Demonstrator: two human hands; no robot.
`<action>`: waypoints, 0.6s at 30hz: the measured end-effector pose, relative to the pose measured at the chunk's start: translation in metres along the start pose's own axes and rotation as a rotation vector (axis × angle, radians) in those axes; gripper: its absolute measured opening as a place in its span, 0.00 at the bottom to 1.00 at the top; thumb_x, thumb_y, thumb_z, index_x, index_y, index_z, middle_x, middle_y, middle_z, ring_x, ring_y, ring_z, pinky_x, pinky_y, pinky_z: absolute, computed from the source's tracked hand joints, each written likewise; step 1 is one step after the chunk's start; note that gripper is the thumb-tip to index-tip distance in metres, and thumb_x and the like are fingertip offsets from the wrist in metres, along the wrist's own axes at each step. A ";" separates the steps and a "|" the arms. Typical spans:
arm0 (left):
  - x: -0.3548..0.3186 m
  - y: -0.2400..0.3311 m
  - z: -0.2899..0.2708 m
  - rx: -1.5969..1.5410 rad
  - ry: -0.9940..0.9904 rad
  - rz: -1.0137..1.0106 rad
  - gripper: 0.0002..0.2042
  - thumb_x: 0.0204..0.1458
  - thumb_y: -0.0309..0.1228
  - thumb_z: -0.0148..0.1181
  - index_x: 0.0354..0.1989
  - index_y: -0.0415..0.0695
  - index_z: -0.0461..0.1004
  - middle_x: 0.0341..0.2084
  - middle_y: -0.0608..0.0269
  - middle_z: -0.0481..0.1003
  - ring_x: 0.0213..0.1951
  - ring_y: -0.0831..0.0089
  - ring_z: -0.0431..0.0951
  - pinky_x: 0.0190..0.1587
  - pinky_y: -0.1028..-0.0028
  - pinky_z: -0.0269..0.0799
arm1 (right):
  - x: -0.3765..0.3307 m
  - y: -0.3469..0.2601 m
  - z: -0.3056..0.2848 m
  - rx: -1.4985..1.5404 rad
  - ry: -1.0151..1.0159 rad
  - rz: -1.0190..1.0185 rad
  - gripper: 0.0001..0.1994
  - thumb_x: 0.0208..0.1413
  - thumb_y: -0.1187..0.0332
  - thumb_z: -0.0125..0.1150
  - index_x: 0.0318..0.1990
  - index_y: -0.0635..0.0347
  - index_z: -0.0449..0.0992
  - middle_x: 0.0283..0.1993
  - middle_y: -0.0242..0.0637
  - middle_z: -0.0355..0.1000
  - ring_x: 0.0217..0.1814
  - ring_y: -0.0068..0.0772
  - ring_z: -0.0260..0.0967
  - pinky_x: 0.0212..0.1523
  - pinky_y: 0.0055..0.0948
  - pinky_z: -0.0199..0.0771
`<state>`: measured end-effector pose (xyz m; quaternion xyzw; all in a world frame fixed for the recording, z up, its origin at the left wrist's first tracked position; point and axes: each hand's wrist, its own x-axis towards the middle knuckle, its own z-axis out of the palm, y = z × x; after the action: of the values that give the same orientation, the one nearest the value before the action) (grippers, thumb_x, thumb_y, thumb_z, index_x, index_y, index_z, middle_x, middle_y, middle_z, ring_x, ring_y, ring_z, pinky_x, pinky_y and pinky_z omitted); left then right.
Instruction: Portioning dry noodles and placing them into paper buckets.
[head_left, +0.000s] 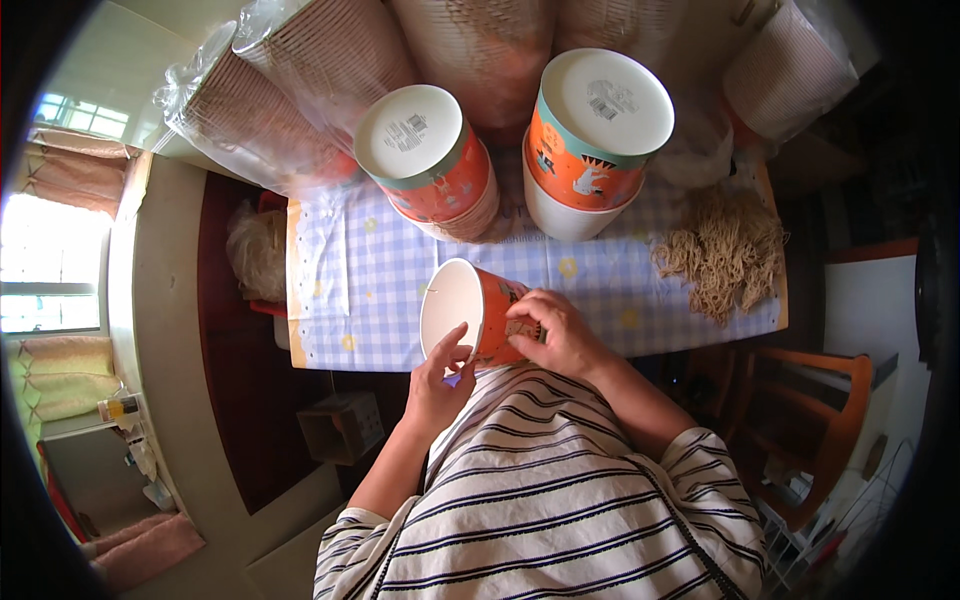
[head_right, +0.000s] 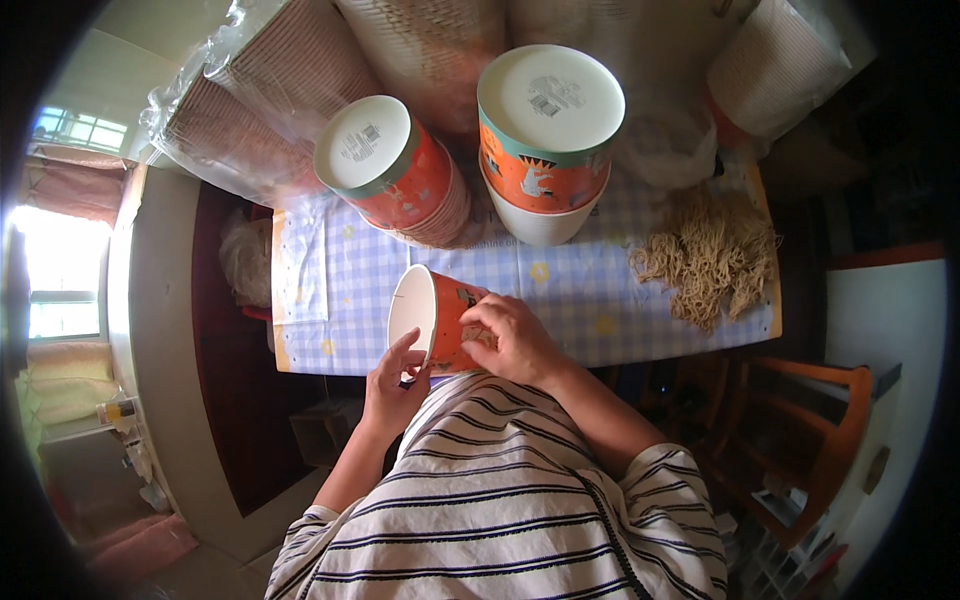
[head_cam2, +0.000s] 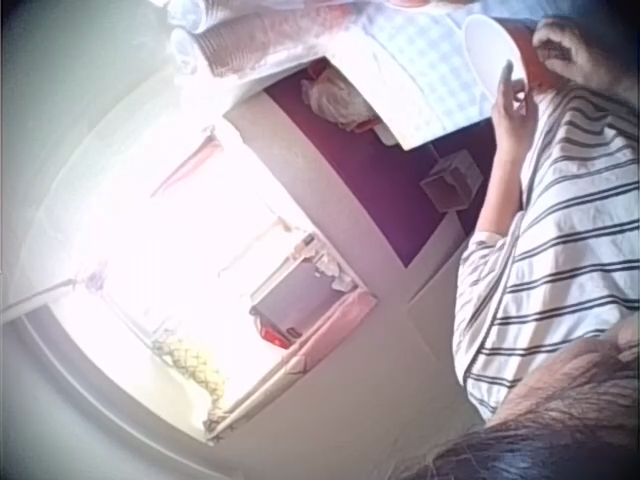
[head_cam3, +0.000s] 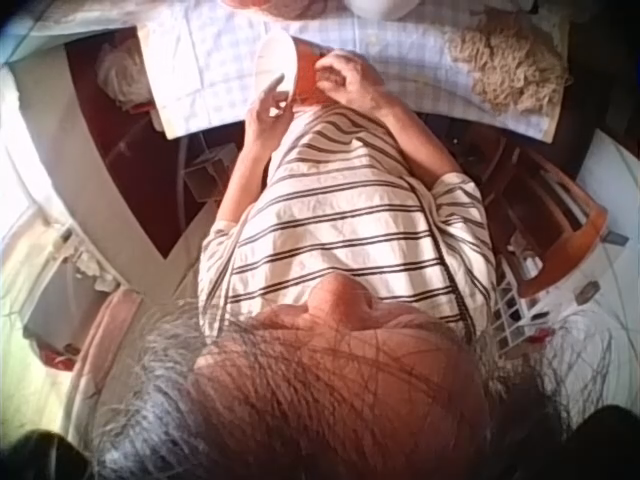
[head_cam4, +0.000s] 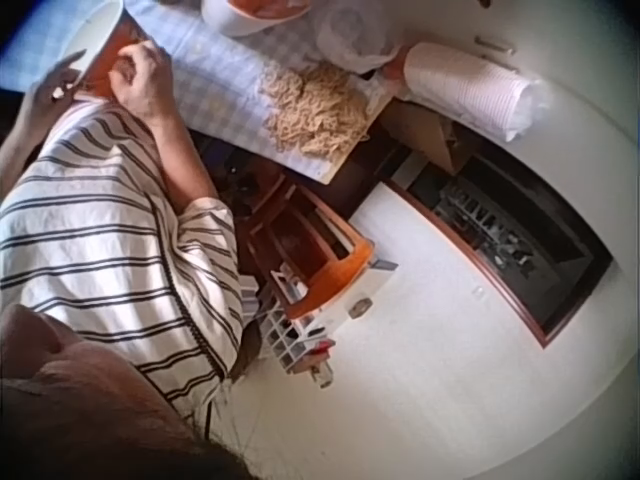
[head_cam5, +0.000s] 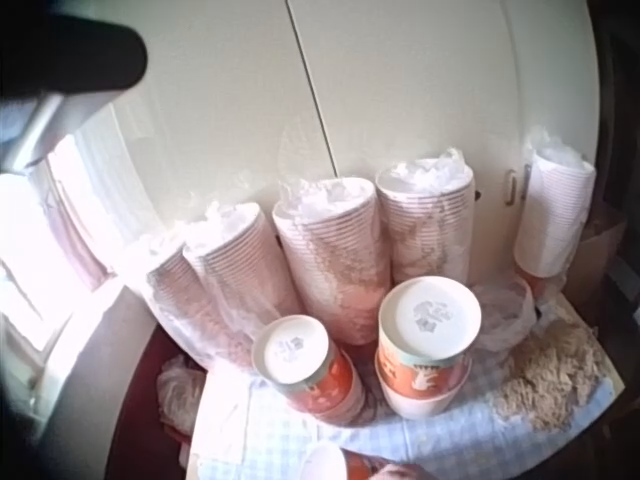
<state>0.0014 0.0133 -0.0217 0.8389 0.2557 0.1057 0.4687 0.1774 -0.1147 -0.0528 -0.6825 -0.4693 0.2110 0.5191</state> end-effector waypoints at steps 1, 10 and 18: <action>-0.001 -0.002 0.000 -0.001 0.005 0.007 0.27 0.46 0.17 0.58 0.57 0.47 0.64 0.30 0.60 0.78 0.31 0.73 0.77 0.35 0.75 0.73 | -0.001 0.006 -0.001 0.035 0.064 0.084 0.14 0.43 0.70 0.65 0.38 0.63 0.72 0.37 0.42 0.70 0.40 0.41 0.68 0.43 0.34 0.69; -0.004 0.001 -0.010 0.065 0.131 0.218 0.22 0.43 0.13 0.57 0.48 0.44 0.71 0.30 0.57 0.77 0.34 0.64 0.79 0.36 0.72 0.74 | 0.004 0.063 -0.024 0.858 -0.201 1.062 0.30 0.52 0.38 0.52 0.48 0.55 0.71 0.44 0.35 0.72 0.40 0.29 0.71 0.41 0.36 0.71; -0.011 0.000 -0.035 0.141 0.161 0.479 0.17 0.38 0.13 0.57 0.37 0.45 0.75 0.29 0.65 0.77 0.32 0.68 0.77 0.40 0.70 0.69 | 0.005 0.067 -0.034 1.045 -0.207 0.891 0.14 0.56 0.57 0.57 0.42 0.56 0.70 0.36 0.31 0.73 0.33 0.26 0.72 0.33 0.25 0.74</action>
<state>-0.0222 0.0334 -0.0025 0.8951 0.0930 0.2618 0.3488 0.2343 -0.1289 -0.0995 -0.4470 -0.0282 0.6662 0.5962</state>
